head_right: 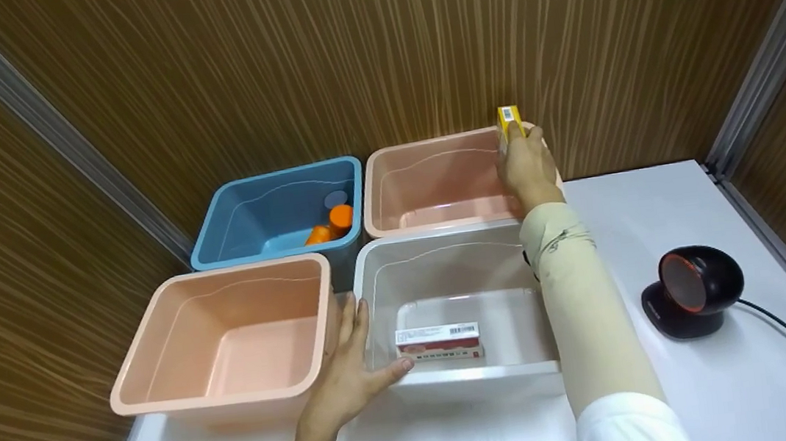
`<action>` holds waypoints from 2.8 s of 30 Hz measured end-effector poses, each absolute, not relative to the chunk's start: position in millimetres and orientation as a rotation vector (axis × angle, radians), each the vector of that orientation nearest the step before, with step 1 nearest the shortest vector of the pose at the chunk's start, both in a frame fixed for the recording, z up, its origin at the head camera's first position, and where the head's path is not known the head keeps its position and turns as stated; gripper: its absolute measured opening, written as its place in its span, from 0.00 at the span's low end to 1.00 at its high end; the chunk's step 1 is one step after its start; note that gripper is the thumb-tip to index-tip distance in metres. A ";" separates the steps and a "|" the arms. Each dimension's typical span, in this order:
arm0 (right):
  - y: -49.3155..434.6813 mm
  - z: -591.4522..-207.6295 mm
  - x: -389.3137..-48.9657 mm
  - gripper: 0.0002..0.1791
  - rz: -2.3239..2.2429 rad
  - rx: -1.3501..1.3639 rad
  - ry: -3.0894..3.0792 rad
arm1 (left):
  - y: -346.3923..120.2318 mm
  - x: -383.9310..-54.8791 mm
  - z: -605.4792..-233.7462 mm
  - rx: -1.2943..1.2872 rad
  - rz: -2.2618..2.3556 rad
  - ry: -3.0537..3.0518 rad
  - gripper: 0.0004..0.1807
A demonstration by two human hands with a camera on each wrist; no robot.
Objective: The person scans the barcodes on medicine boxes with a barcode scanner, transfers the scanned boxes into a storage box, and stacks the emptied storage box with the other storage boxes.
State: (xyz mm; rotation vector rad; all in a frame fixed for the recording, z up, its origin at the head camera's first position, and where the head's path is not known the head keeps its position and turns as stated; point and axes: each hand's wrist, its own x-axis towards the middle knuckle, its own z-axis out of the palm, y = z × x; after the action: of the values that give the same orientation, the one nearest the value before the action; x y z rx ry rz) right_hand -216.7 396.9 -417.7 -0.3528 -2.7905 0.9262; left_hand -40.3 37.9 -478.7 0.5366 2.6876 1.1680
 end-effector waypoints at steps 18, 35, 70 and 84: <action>415.5 -429.6 -198.8 0.45 0.866 -0.372 -2.879 | 44.4 -37.1 -478.3 0.563 1.165 2.666 0.65; 351.8 -406.6 -177.2 0.24 0.930 0.224 -2.700 | 38.0 -43.9 -480.9 0.538 1.146 2.666 0.66; 273.6 -484.6 -129.7 0.46 -0.186 1.137 -3.422 | 40.3 -51.7 -480.0 0.518 1.201 2.656 0.66; 306.4 -448.6 -129.6 0.35 0.645 1.043 -3.039 | 34.0 -56.8 -481.7 0.499 1.170 2.664 0.66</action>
State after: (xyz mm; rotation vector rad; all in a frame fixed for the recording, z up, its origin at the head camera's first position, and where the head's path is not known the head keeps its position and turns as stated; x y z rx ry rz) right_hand -129.6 306.4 -448.6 1.0425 -3.0387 0.6446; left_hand -56.8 34.0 -481.7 0.4993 2.6636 1.1699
